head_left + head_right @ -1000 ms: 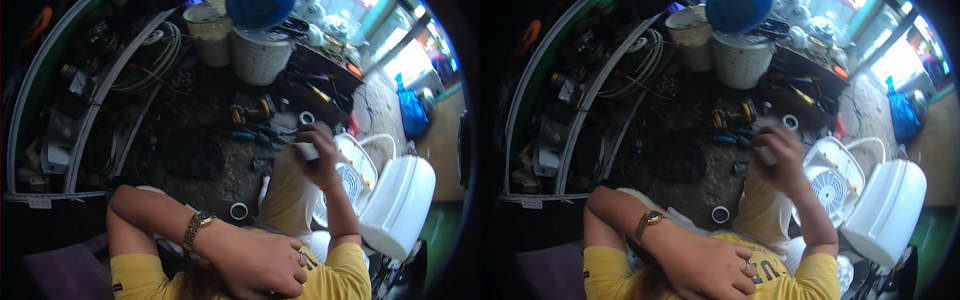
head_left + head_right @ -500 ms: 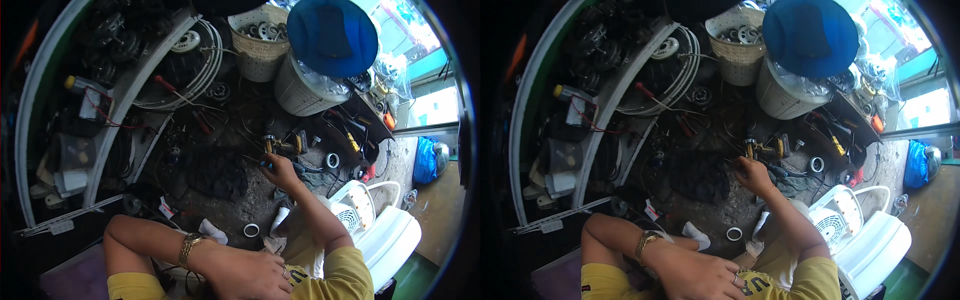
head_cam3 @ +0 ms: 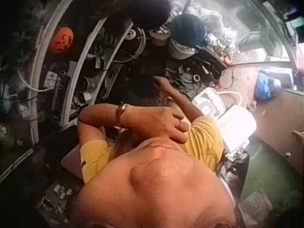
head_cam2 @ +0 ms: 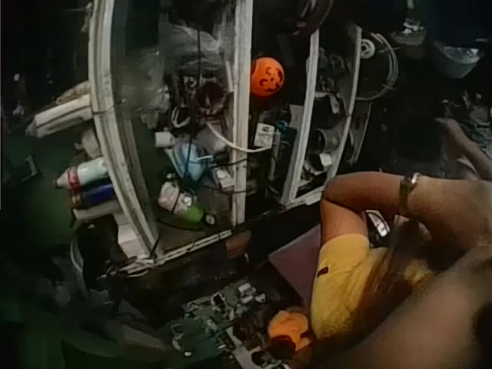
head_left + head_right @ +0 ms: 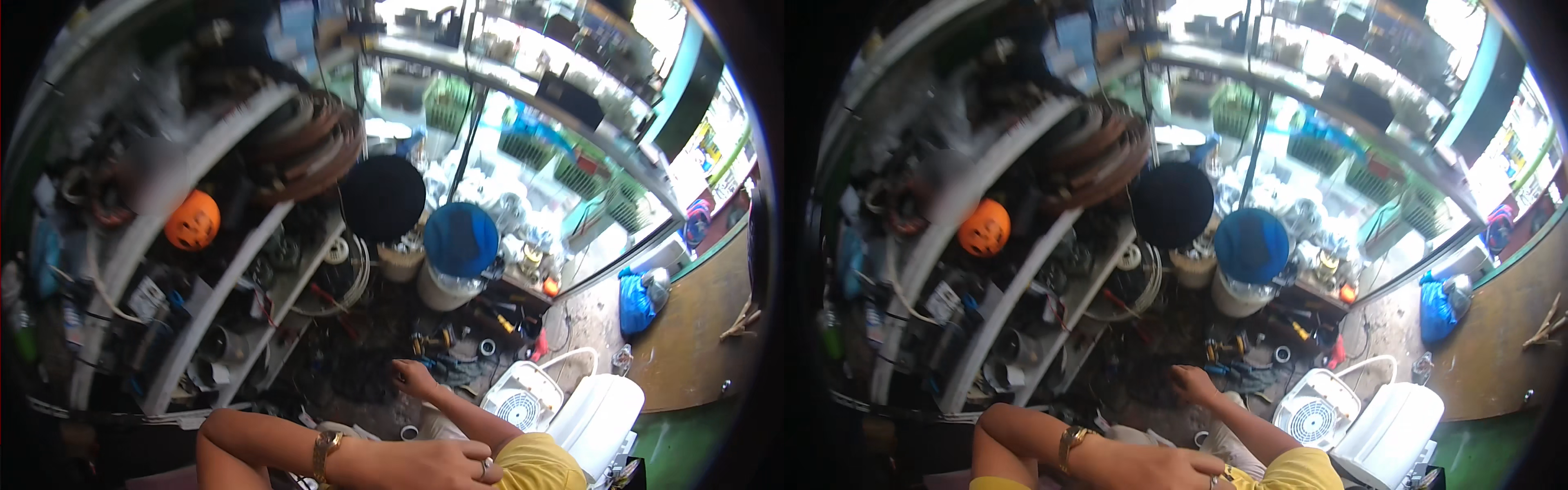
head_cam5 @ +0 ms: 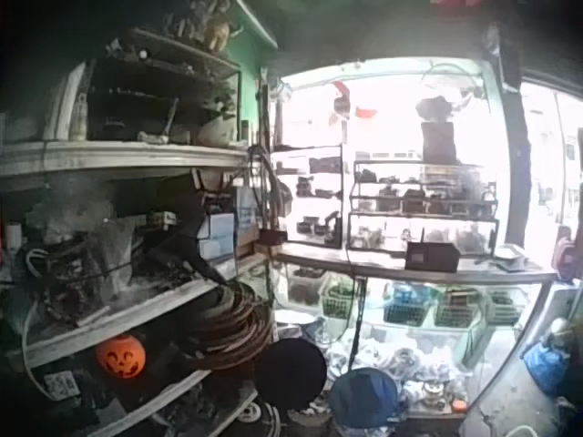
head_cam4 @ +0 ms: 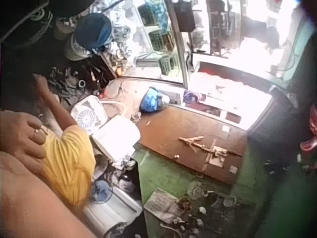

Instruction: The person unscrews a metal shaft from a white plastic washing machine tub using a screwdriver. They luego pick up and inspect several mechanical components and a hose, before placing a large white plastic housing into the tub and positioning it by hand.

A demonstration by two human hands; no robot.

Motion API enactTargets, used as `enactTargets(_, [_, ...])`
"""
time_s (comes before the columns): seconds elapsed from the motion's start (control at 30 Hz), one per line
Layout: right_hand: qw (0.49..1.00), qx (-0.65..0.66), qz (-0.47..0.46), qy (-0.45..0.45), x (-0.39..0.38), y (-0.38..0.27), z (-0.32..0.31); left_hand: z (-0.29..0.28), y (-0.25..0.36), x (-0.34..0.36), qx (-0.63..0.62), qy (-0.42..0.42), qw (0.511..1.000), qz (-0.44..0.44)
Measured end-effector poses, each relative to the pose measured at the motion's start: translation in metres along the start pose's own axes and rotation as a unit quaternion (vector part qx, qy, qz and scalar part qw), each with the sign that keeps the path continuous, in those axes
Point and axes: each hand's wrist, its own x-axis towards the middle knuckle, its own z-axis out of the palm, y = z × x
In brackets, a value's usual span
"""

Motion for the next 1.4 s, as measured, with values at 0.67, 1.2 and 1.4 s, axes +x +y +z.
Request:
enactTargets(0.67, [0.984,0.074,-0.121,0.11,0.157,-0.18,-0.077,-0.134,0.119,-0.037,0.211,-0.133,0.946,-0.207])
enactTargets(1.2, [0.96,0.053,-0.21,0.18,0.364,-0.131,-0.358,-0.354,-0.152,-0.01,-0.184,0.01,0.956,-0.23])
enactTargets(1.4, [0.882,-0.076,-0.201,0.419,0.457,-0.123,-0.515,-0.31,-0.264,-0.076,0.05,0.126,0.897,-0.421])
